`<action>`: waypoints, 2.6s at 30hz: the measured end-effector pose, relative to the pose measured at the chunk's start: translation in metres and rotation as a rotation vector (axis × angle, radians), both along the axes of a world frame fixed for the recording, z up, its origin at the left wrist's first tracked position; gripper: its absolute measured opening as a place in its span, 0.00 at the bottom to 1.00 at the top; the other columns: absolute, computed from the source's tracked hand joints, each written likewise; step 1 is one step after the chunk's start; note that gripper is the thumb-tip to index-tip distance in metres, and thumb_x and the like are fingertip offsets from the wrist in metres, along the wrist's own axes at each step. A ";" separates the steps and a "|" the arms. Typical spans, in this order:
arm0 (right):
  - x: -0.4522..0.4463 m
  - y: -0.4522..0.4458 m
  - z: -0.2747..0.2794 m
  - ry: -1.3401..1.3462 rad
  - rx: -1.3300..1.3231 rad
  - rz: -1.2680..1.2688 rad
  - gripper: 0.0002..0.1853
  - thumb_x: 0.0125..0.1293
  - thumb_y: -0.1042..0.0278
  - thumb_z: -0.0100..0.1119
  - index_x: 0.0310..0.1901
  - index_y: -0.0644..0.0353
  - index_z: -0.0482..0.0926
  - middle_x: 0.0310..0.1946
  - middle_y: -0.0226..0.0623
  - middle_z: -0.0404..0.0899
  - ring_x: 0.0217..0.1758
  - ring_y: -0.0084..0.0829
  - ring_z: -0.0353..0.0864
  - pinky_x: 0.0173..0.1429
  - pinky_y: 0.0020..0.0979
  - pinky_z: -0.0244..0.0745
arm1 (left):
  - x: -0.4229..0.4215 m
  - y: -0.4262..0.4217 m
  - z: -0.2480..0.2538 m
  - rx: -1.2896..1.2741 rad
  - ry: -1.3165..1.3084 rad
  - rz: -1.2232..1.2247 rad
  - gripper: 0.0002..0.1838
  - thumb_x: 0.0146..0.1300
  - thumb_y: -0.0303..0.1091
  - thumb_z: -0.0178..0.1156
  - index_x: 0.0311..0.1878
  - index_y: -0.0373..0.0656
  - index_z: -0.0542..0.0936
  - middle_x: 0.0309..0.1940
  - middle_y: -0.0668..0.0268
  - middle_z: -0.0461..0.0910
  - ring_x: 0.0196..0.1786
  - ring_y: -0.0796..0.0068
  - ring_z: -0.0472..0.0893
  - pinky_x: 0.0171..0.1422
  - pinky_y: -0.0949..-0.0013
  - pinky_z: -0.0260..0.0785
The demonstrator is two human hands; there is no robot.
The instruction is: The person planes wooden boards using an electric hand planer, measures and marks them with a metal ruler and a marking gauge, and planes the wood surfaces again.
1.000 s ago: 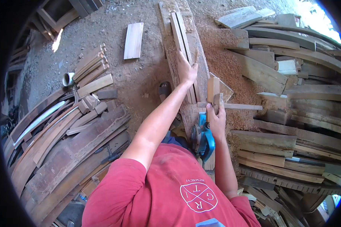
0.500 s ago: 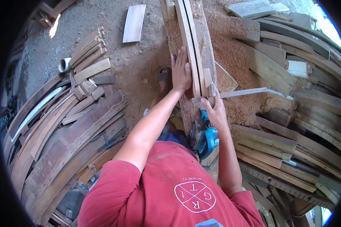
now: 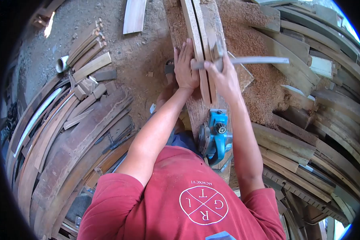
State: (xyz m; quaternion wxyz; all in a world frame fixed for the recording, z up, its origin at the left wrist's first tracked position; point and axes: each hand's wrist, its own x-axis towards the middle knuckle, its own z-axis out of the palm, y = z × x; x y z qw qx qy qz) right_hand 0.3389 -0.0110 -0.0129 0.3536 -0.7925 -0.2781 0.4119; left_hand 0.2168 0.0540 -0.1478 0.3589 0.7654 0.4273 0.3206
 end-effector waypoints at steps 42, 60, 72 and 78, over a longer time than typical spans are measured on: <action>0.080 0.227 -0.021 -0.006 -0.030 -0.020 0.38 0.71 0.52 0.71 0.76 0.62 0.70 0.58 0.52 0.85 0.63 0.44 0.85 0.68 0.45 0.77 | 0.004 0.026 0.070 -0.520 -0.027 -0.299 0.74 0.52 0.41 0.74 0.87 0.36 0.26 0.88 0.36 0.31 0.90 0.36 0.40 0.92 0.49 0.41; 0.106 0.310 -0.050 -0.011 0.203 -0.084 0.37 0.71 0.56 0.74 0.76 0.61 0.72 0.57 0.39 0.84 0.59 0.30 0.82 0.65 0.34 0.76 | 0.003 0.030 0.065 -0.497 -0.037 -0.315 0.75 0.52 0.47 0.76 0.87 0.37 0.27 0.88 0.37 0.32 0.90 0.38 0.40 0.93 0.50 0.44; 0.044 -0.027 0.037 0.342 0.384 -0.458 0.30 0.65 0.65 0.69 0.68 0.62 0.76 0.54 0.36 0.84 0.55 0.26 0.83 0.58 0.30 0.78 | 0.003 0.030 0.067 -0.530 -0.057 -0.314 0.72 0.61 0.43 0.74 0.86 0.37 0.23 0.85 0.35 0.50 0.84 0.45 0.62 0.89 0.56 0.51; -0.106 -0.285 0.073 0.027 0.050 -0.870 0.24 0.63 0.65 0.70 0.59 0.66 0.78 0.43 0.35 0.86 0.41 0.26 0.84 0.46 0.31 0.80 | -0.009 0.047 0.029 -0.444 -0.096 -0.451 0.68 0.67 0.53 0.74 0.87 0.32 0.33 0.88 0.35 0.40 0.90 0.47 0.45 0.92 0.59 0.38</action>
